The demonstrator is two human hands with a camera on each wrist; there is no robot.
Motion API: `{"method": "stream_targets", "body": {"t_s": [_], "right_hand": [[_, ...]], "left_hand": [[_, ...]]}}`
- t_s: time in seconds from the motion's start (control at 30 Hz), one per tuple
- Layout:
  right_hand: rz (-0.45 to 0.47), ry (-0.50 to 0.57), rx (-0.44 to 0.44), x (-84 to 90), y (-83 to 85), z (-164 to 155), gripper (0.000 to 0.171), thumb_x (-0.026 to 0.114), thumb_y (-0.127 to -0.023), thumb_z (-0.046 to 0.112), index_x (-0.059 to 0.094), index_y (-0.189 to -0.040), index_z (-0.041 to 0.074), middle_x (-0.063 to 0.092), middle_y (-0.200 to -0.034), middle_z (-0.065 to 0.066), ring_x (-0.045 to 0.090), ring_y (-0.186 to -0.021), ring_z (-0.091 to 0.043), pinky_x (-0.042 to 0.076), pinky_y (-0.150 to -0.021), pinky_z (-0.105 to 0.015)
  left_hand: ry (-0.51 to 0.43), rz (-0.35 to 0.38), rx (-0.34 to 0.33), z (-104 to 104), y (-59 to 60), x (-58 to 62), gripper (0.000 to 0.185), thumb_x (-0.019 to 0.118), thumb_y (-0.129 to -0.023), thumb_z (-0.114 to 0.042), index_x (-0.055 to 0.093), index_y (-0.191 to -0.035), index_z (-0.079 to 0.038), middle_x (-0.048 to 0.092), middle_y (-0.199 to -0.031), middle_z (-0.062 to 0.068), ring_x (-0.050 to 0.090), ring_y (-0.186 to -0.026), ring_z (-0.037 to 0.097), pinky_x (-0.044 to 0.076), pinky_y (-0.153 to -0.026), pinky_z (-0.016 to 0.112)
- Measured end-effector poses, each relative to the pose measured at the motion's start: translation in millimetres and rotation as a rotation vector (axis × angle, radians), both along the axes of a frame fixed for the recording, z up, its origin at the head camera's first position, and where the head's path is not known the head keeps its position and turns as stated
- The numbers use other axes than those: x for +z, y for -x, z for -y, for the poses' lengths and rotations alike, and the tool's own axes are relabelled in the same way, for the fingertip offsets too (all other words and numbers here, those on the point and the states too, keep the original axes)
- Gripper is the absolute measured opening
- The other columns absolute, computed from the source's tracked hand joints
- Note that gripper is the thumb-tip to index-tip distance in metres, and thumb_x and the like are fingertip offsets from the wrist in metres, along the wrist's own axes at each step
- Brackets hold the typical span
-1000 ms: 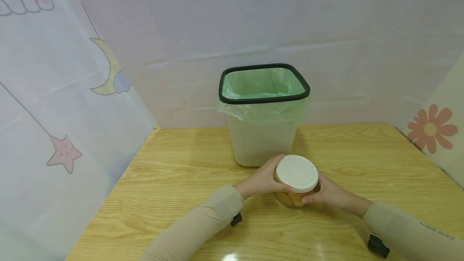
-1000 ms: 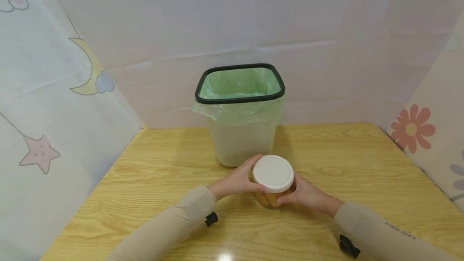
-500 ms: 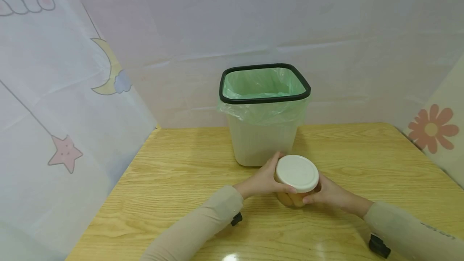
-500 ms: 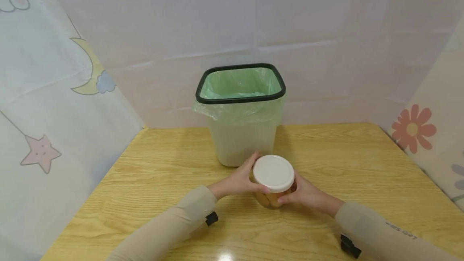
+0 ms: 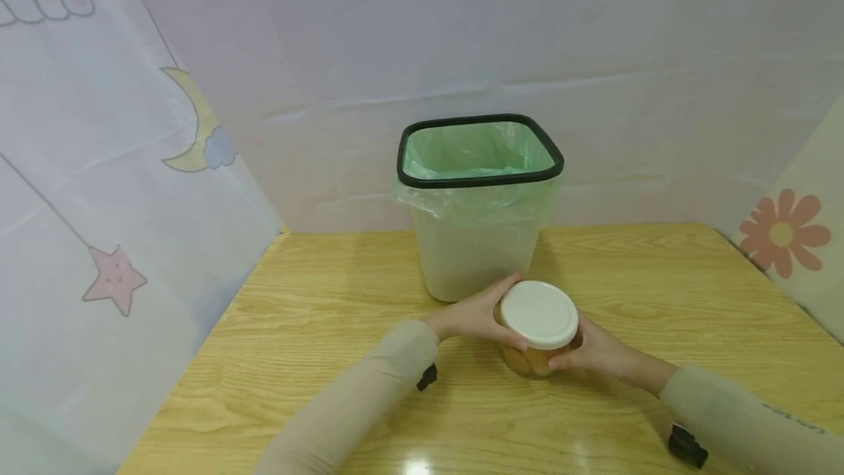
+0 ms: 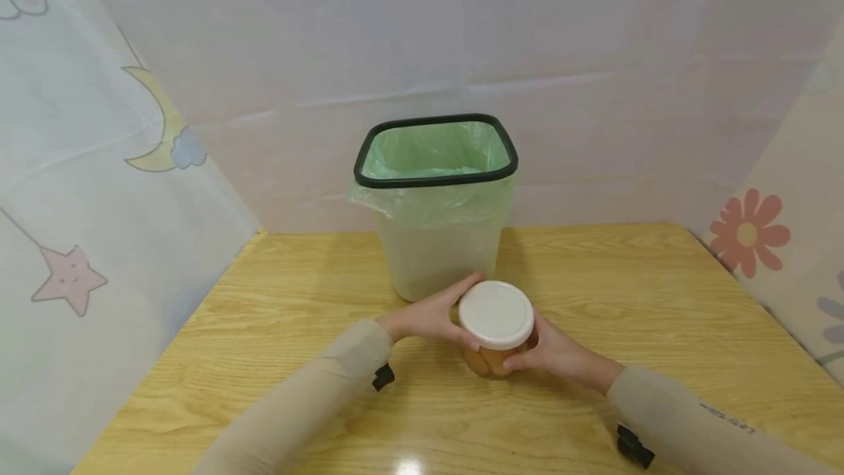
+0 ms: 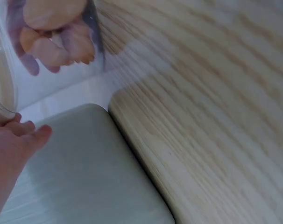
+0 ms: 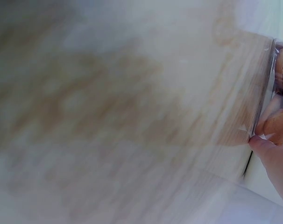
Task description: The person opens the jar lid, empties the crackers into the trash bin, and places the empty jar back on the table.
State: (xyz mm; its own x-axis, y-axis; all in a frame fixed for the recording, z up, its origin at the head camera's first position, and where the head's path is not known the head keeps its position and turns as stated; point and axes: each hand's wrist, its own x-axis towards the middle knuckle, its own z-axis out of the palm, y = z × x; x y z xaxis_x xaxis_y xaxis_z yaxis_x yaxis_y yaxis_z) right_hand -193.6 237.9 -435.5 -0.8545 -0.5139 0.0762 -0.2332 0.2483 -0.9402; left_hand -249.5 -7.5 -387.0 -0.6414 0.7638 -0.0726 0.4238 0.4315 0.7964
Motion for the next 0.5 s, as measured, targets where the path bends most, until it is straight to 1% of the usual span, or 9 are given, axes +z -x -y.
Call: {"method": "stream_targets", "body": {"t_s": [0.1,0.17,0.2,0.27,0.37,0.5], "right_hand": [[0.002,0.023,0.006,-0.9,0.6,0,0.098,0.078,-0.082,0.005,0.007,-0.147,-0.012,0.028,-0.142,-0.036,0.048,-0.117,-0.008,0.045,-0.089,-0.023],[0.003,0.031,0.012,-1.0,0.6,0,0.098,0.077,-0.082,0.005,0.007,-0.147,-0.012,0.027,-0.142,-0.037,0.048,-0.114,-0.001,0.046,-0.089,-0.023],[0.005,0.032,0.014,-0.8,0.5,0,0.098,0.077,-0.082,0.006,0.007,-0.147,-0.012,0.027,-0.142,-0.037,0.047,-0.114,-0.001,0.046,-0.089,-0.023],[0.005,0.03,0.013,-0.5,0.2,0,0.097,0.077,-0.082,0.006,0.007,-0.147,-0.012,0.027,-0.142,-0.037,0.047,-0.114,-0.003,0.046,-0.09,-0.023],[0.003,0.017,0.004,0.3,-0.2,0,0.098,0.078,-0.082,0.007,0.008,-0.147,-0.011,0.028,-0.142,-0.036,0.046,-0.118,-0.01,0.044,-0.09,-0.022],[0.007,0.008,0.002,1.1,-0.4,1,0.099,0.078,-0.082,0.007,0.007,-0.147,-0.011,0.028,-0.142,-0.036,0.044,-0.123,-0.028,0.045,-0.09,-0.022]], "left_hand": [[-0.008,-0.002,-0.024,1,5.2,-2.4,0.108,0.081,-0.081,-0.02,0.005,-0.158,-0.014,0.009,-0.161,0.001,0.011,-0.145,0.013,0.018,-0.115,0.031],[-0.018,-0.008,-0.036,2,7.6,-2.6,0.108,0.082,-0.08,-0.019,0.006,-0.157,-0.013,0.009,-0.161,0.001,0.011,-0.145,0.012,0.017,-0.115,0.03],[-0.023,-0.009,-0.04,2,8.5,-2.7,0.108,0.082,-0.08,-0.018,0.007,-0.157,-0.013,0.01,-0.161,0.001,0.011,-0.145,0.011,0.016,-0.115,0.03],[-0.031,-0.009,-0.044,3,9.8,-2.1,0.108,0.082,-0.079,-0.017,0.008,-0.157,-0.012,0.01,-0.161,0.001,0.011,-0.145,0.01,0.015,-0.115,0.029],[-0.034,0.008,-0.05,4,11.1,-1.0,0.107,0.082,-0.079,-0.016,0.009,-0.157,-0.012,0.01,-0.161,0.001,0.011,-0.144,0.01,0.015,-0.115,0.029],[-0.031,0.026,-0.058,3,12.8,-0.5,0.106,0.082,-0.08,-0.015,0.01,-0.157,-0.013,0.01,-0.161,0.0,0.012,-0.144,0.01,0.017,-0.114,0.029]]}}
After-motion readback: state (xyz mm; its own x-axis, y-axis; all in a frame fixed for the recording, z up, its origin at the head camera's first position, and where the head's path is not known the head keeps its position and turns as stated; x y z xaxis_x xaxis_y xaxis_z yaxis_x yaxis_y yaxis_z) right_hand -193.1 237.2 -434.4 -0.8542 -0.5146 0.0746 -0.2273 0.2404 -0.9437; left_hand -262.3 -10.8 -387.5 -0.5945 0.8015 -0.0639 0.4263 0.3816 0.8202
